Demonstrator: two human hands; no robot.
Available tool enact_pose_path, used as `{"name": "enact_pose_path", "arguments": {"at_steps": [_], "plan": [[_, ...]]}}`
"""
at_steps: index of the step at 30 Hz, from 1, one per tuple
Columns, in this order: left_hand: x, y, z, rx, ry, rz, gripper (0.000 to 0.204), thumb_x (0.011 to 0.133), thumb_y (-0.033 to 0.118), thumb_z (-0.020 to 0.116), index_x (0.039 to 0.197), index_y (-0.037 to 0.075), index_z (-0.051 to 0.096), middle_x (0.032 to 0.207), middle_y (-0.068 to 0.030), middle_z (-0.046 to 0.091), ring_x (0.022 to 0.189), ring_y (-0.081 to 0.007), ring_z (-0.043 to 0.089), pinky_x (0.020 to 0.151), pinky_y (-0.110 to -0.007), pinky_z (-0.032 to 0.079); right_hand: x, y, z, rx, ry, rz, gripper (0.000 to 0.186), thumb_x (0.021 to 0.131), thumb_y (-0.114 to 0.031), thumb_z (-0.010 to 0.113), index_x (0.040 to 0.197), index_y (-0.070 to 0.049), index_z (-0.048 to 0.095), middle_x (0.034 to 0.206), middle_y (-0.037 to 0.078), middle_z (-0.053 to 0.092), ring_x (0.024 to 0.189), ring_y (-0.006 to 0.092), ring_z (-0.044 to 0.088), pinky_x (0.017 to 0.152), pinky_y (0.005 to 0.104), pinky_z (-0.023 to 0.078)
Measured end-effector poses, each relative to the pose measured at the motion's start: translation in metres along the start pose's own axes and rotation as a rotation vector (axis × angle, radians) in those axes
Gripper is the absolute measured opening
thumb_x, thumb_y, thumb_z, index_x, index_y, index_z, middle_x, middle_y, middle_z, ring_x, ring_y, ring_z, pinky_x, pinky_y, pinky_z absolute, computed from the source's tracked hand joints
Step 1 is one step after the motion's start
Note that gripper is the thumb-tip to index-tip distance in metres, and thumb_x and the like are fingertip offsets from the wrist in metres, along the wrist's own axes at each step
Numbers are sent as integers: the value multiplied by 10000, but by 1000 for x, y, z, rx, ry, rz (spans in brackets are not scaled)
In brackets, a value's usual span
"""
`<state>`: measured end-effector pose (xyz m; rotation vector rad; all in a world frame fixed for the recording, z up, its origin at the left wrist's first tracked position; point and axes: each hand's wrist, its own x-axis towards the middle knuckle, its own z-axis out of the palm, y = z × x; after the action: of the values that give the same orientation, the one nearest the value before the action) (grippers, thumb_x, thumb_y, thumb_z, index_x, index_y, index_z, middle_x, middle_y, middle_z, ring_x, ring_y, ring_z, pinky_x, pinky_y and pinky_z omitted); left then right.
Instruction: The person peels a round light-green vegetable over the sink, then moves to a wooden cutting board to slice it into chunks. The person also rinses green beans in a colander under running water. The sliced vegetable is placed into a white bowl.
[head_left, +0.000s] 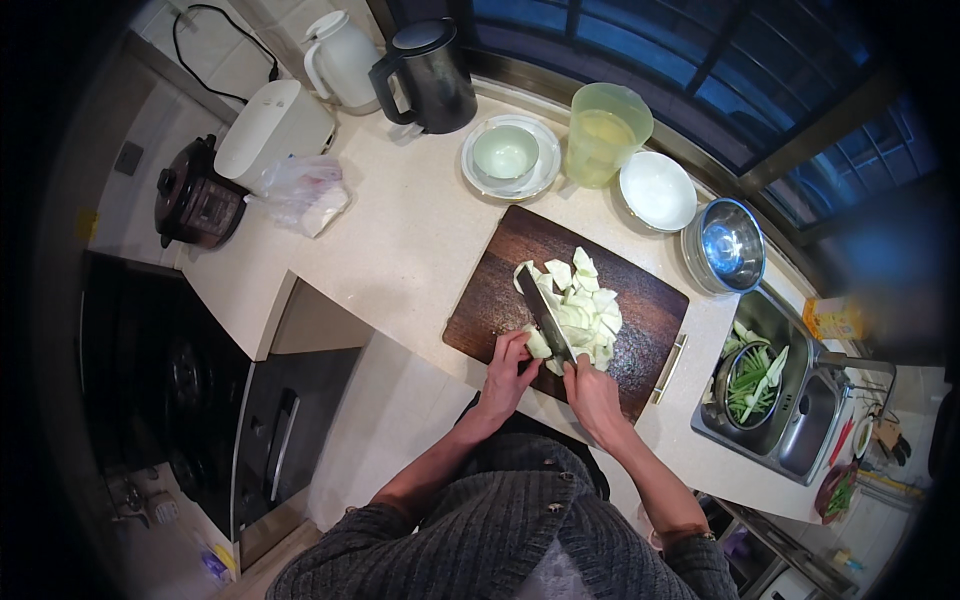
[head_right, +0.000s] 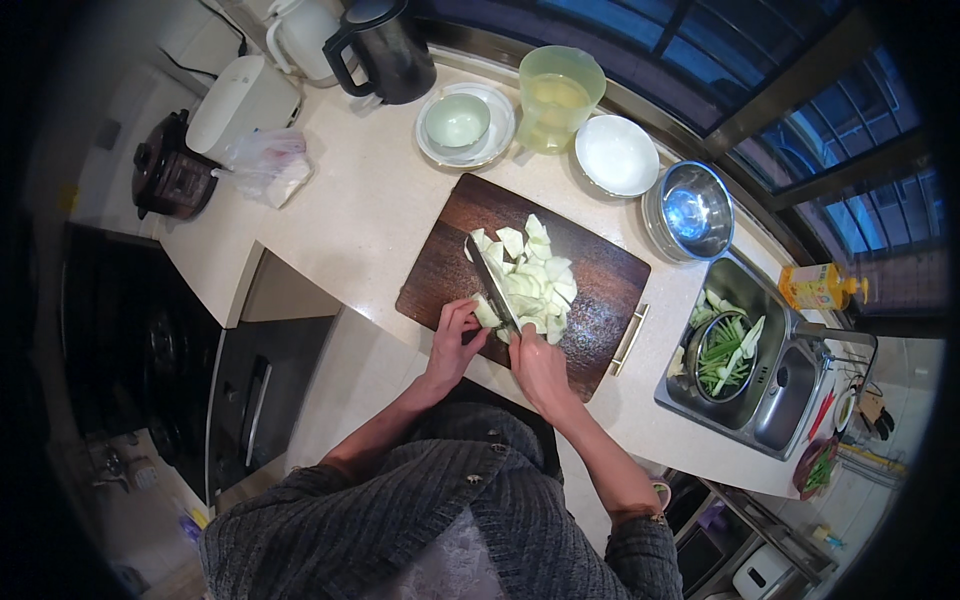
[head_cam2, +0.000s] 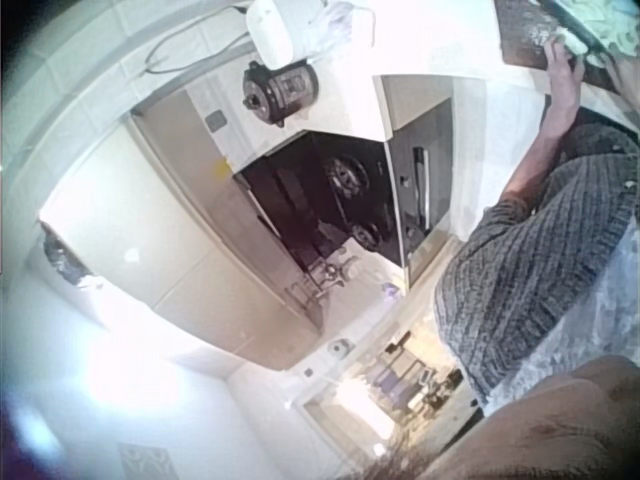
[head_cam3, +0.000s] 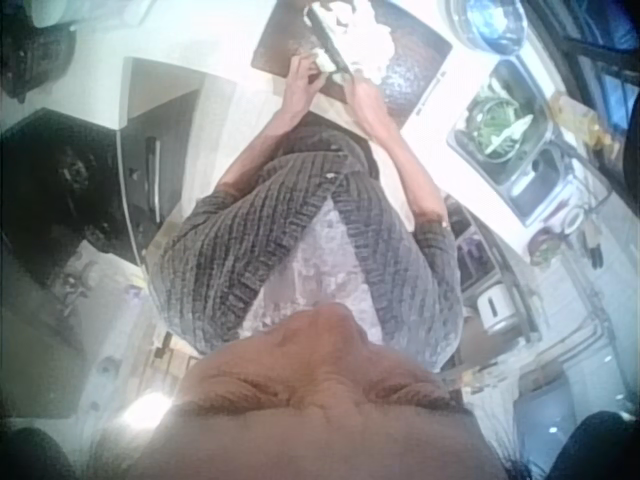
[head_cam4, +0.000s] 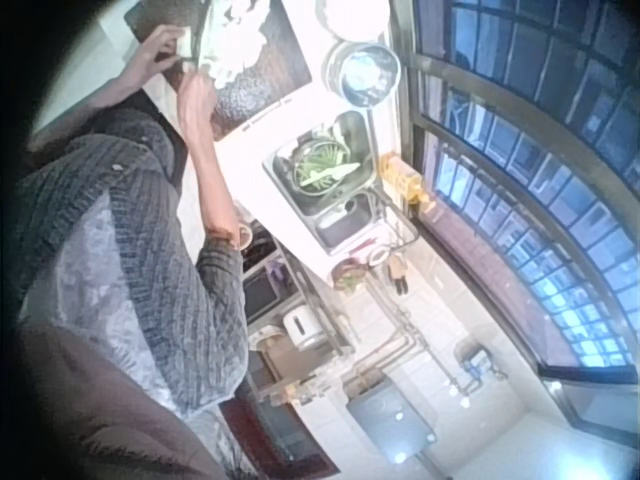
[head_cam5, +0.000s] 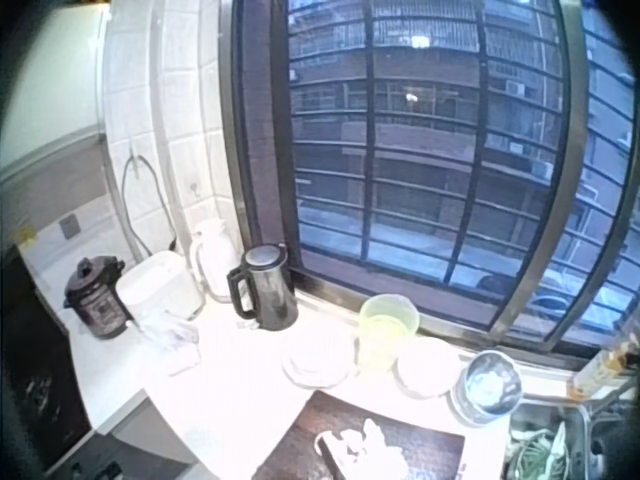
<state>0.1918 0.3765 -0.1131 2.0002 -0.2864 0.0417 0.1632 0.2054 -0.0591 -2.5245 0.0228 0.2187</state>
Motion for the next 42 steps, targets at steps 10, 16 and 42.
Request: {"name": "enact_pose_path", "arguments": {"at_steps": [10,16,42], "plan": [[-1,-4,0,-38,9,0,527,790,-80,747,1262,2,527,1253,-140,522,942,-221,659,798,-306,578,-34,-22,-22,-66,21,-42,235,974,-179,577,865,10,490,668,244,623,541,443,615,482,520,490],[-3,-7,0,8,-8,25,517,774,-89,751,1239,-9,539,1244,-141,526,952,-228,656,812,-305,578,-32,-22,-11,-114,-6,-25,239,978,-182,564,850,5,487,667,230,626,549,420,635,490,503,507],[27,16,-26,-43,390,-116,290,922,-9,631,1209,-34,609,1192,-138,564,1014,-216,620,907,-327,517,-17,9,-56,-303,215,-128,419,778,-264,812,996,3,574,806,150,622,721,323,647,617,411,515]]}}
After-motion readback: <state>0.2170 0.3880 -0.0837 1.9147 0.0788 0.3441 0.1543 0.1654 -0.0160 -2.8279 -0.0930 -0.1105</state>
